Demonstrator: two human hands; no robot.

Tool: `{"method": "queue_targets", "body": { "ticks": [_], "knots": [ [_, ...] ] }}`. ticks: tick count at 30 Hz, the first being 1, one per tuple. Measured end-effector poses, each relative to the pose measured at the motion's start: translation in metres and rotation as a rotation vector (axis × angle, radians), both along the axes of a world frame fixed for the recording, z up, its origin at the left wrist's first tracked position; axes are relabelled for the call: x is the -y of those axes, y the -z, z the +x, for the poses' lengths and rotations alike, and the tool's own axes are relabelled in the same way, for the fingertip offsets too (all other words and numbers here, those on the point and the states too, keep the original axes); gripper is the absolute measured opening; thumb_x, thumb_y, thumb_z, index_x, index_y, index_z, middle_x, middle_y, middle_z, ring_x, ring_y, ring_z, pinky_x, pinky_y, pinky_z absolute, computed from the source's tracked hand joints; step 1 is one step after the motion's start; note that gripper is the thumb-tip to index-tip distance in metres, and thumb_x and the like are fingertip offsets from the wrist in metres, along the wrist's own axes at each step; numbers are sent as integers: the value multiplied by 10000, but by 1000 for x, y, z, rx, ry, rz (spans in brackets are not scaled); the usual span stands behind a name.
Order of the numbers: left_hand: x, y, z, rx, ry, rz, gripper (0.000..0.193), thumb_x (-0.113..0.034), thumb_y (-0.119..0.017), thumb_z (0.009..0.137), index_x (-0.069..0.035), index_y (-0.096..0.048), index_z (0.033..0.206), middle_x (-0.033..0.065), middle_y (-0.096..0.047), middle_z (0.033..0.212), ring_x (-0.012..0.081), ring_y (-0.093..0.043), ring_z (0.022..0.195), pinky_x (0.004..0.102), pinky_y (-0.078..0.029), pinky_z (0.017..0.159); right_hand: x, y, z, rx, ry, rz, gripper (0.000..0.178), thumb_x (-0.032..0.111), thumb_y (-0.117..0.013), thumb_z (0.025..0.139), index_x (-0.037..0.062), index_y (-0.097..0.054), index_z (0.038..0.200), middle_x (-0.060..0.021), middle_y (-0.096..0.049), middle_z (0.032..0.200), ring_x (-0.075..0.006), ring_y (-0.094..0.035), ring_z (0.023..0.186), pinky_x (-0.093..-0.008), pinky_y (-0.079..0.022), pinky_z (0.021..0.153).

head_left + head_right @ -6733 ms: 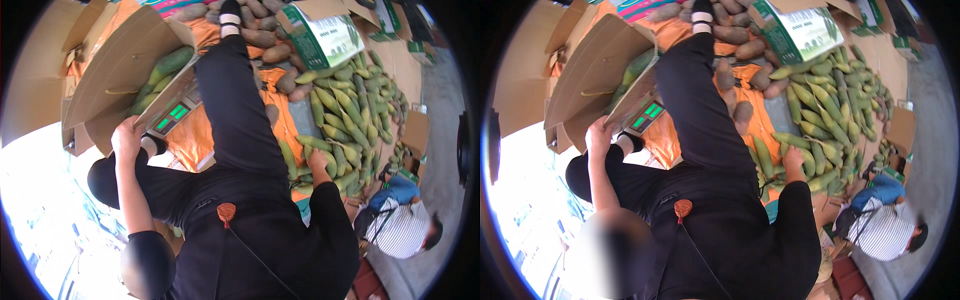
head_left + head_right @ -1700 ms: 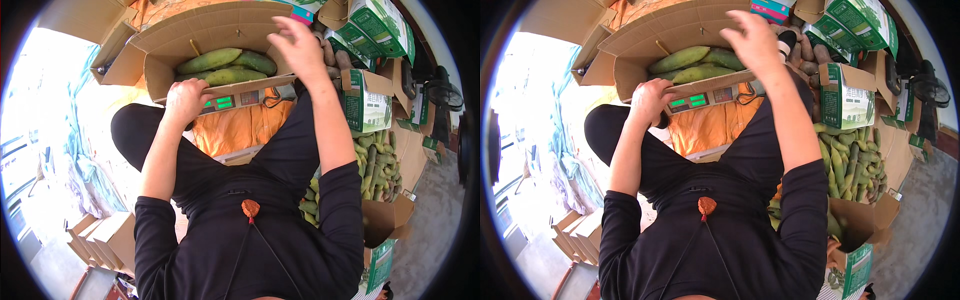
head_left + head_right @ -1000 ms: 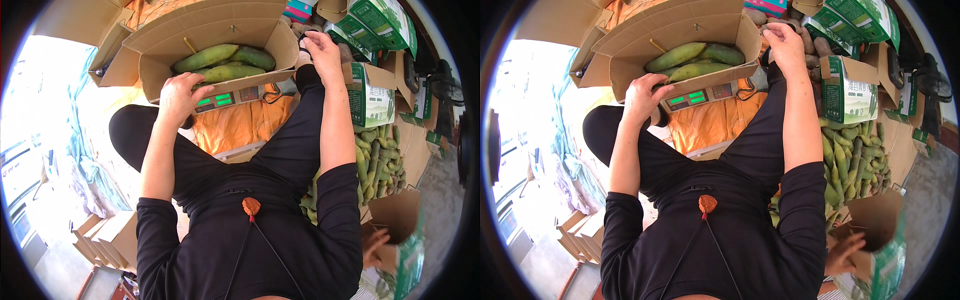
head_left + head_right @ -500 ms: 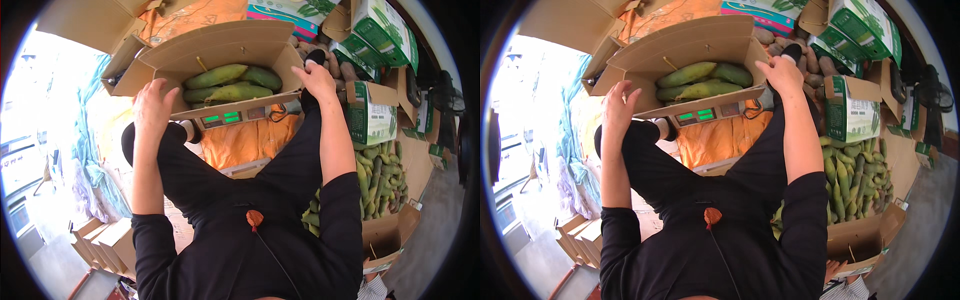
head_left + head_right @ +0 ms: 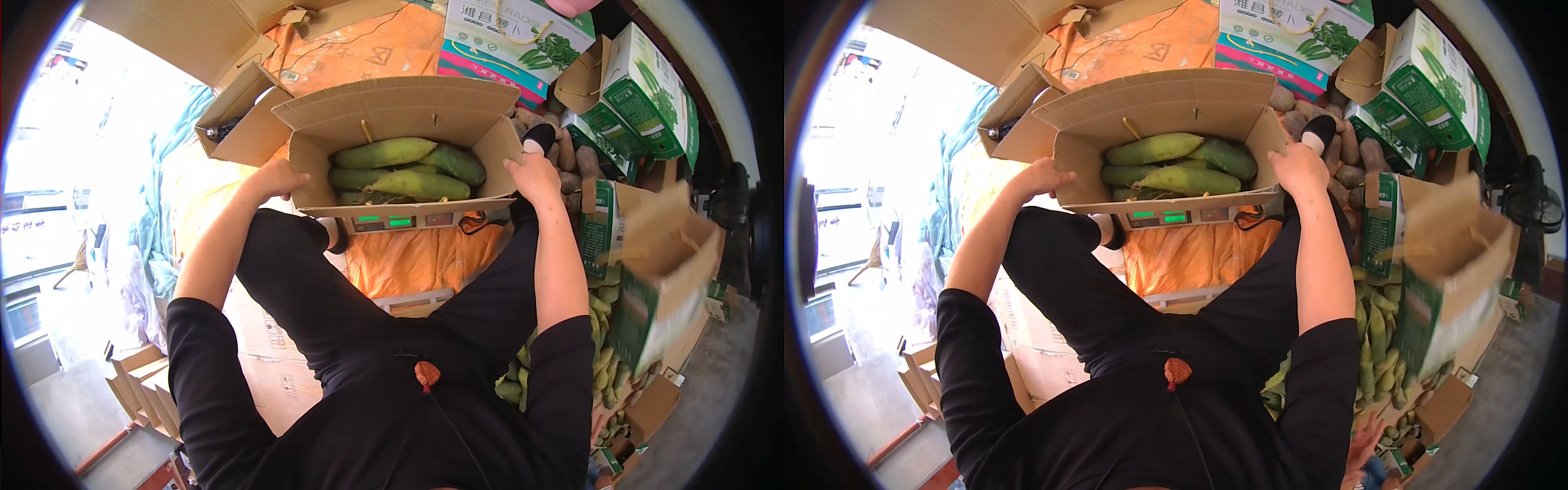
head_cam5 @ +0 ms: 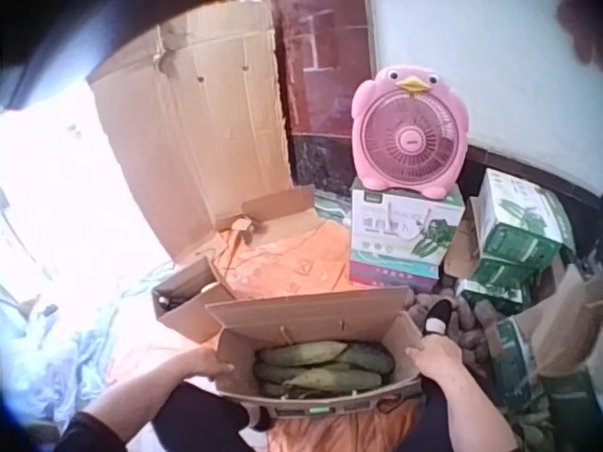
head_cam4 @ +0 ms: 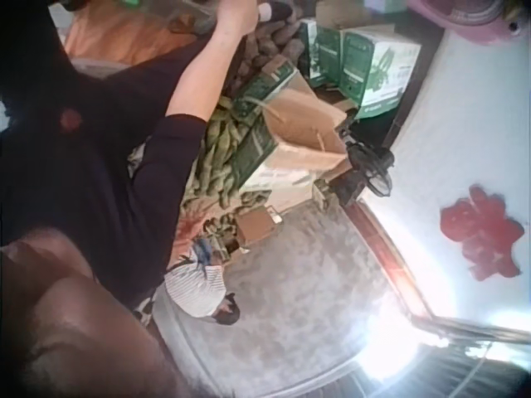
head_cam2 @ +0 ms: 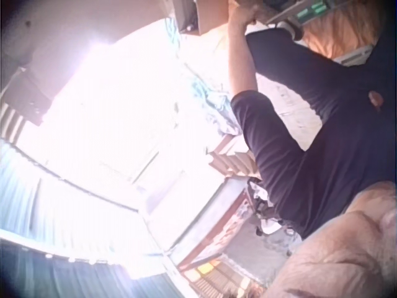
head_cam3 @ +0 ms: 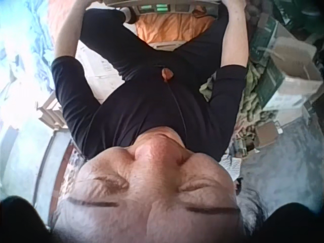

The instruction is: Sort vegetables from a pile and pack them into cardboard boxes while weighing them on a digital scale.

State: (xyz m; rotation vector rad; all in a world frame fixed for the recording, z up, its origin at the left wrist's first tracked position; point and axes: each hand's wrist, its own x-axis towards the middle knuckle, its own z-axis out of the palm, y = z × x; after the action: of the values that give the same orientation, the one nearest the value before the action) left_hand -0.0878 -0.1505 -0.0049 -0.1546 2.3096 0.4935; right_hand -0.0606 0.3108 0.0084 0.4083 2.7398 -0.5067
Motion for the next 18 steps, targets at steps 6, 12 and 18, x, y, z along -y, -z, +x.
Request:
{"method": "queue_targets", "body": {
  "ticks": [6, 12, 18],
  "knots": [
    [-3, -7, -2, -103, -74, -40, 308, -248, -648, 817, 49, -674, 894, 147, -661, 724, 228, -635, 608, 362, -516, 603, 11, -10, 1, -45, -36, 67, 382, 386, -579, 823, 28, -684, 910, -226, -656, 961, -393, -615, 956, -459, -474, 846],
    [9, -14, -17, -285, 55, -172, 410, -350, -669, 751, 60, -663, 747, 217, -637, 695, 326, -649, 670, 426, -504, 657, 14, -3, -7, -104, -43, -38, 371, 381, -590, 809, 23, -673, 859, -224, -653, 912, -395, -614, 913, -464, -470, 804],
    [28, -34, -27, -366, 61, -150, 390, -360, -666, 756, 30, -667, 734, 224, -628, 692, 348, -635, 697, 430, -502, 677, 23, 12, -28, -175, 12, -227, 361, 359, -626, 782, -1, -652, 801, -222, -645, 790, -370, -632, 793, -434, -461, 707]
  ]
}}
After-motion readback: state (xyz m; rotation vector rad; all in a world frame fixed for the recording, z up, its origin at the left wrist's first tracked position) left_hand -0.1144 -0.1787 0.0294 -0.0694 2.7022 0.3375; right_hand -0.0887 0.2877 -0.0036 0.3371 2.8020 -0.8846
